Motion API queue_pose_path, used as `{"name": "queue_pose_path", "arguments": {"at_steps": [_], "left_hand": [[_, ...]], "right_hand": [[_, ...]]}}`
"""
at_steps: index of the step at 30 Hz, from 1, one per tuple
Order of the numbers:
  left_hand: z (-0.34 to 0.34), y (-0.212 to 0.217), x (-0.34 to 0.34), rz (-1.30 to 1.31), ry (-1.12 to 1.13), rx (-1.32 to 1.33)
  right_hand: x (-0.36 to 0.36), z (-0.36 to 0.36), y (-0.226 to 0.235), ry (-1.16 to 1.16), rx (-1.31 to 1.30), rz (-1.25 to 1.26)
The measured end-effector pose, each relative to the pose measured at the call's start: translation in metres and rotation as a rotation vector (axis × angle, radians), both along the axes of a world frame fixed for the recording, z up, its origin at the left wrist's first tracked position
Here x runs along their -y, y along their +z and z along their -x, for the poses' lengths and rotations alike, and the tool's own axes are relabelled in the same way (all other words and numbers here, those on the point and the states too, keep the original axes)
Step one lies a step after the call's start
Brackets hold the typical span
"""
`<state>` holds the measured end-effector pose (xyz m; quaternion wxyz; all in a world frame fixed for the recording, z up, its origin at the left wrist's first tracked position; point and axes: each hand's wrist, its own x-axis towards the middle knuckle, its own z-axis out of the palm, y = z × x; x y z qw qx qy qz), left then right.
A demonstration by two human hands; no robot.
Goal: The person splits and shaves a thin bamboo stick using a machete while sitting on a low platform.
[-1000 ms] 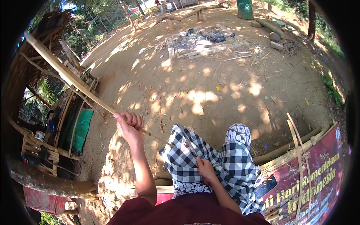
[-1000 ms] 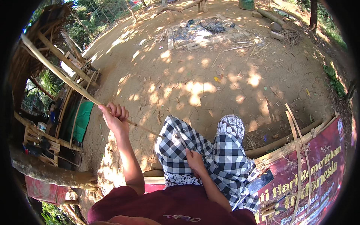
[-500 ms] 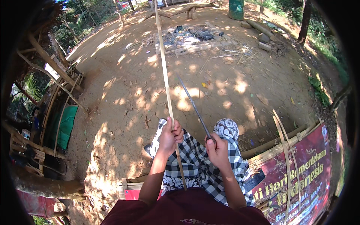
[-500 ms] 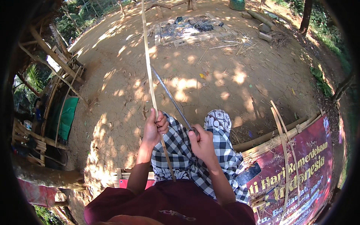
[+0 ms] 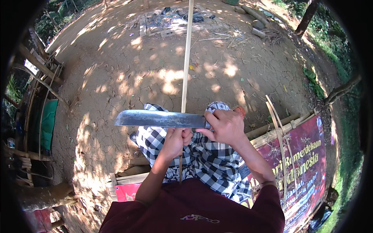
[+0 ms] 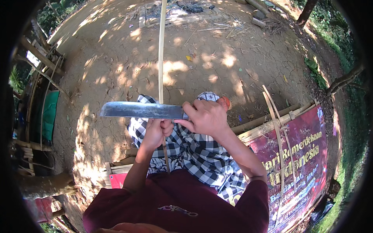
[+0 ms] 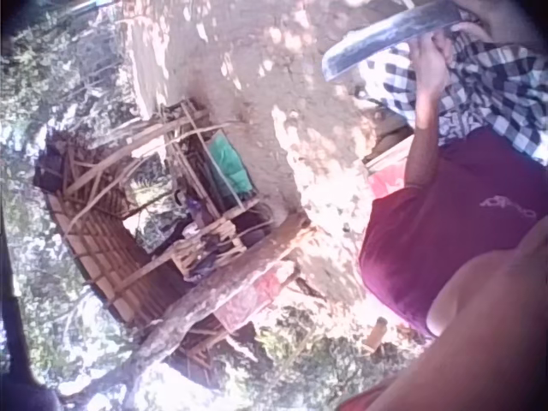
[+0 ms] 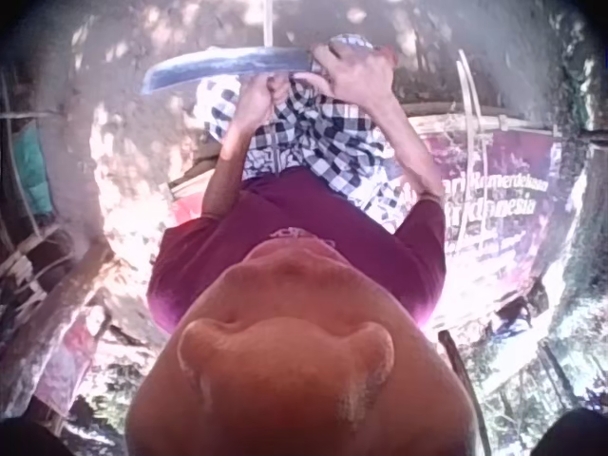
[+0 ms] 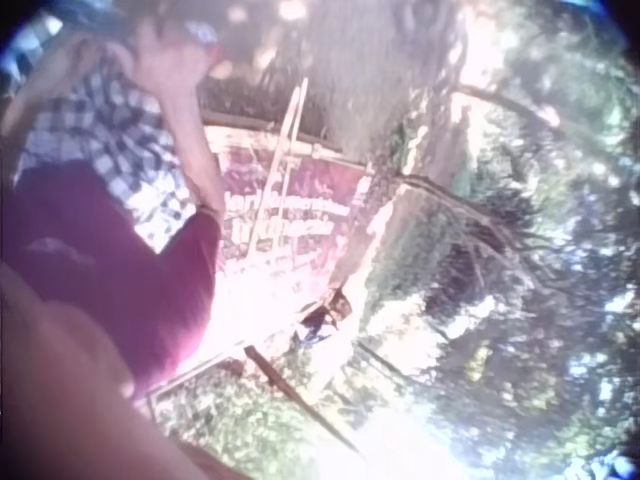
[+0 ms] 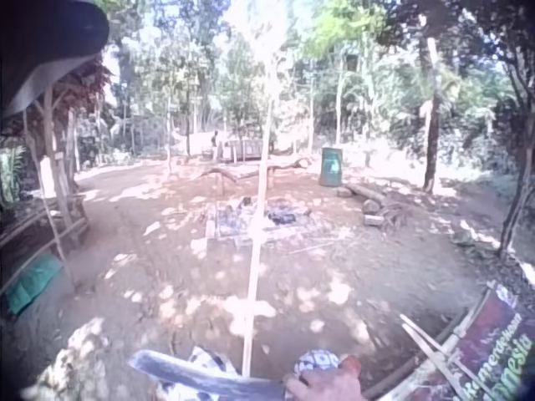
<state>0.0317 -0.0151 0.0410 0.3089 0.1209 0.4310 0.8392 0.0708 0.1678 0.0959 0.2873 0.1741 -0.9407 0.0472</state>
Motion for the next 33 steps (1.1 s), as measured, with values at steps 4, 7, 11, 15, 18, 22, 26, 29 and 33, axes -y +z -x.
{"name": "queue_pose_path", "arguments": {"at_steps": [4, 7, 11, 15, 18, 22, 26, 29, 33], "left_hand": [[-0.007, 0.005, -0.009, 0.069, 0.055, -0.004], [-0.001, 0.014, -0.017, 0.100, 0.070, -0.010], [0.003, 0.023, -0.018, 0.148, 0.129, -0.046], [-0.006, 0.000, 0.014, 0.216, 0.255, -0.009], [0.004, 0.021, 0.036, 0.089, 0.339, -0.067], [0.019, 0.000, 0.027, 0.034, 0.201, 0.073], [0.015, -0.008, 0.019, 0.056, 0.113, 0.082], [0.008, 0.000, 0.007, 0.051, 0.046, 0.081], [0.006, 0.007, 0.006, 0.020, -0.014, 0.109]], "right_hand": [[-0.030, 0.009, 0.013, 0.037, -0.111, -0.197], [-0.055, 0.026, 0.026, 0.046, -0.158, -0.294], [-0.067, 0.038, 0.043, -0.114, -0.214, -0.352], [-0.149, 0.072, 0.096, -0.958, -0.026, 0.303], [-0.211, 0.052, 0.115, -0.945, -0.346, 0.539], [-0.185, 0.039, 0.098, -0.395, -0.411, 1.107], [-0.140, 0.035, 0.077, -0.215, -0.288, 1.063], [-0.107, 0.020, 0.065, -0.284, -0.210, 0.511], [-0.045, 0.016, 0.055, -0.116, -0.152, -0.034]]}}
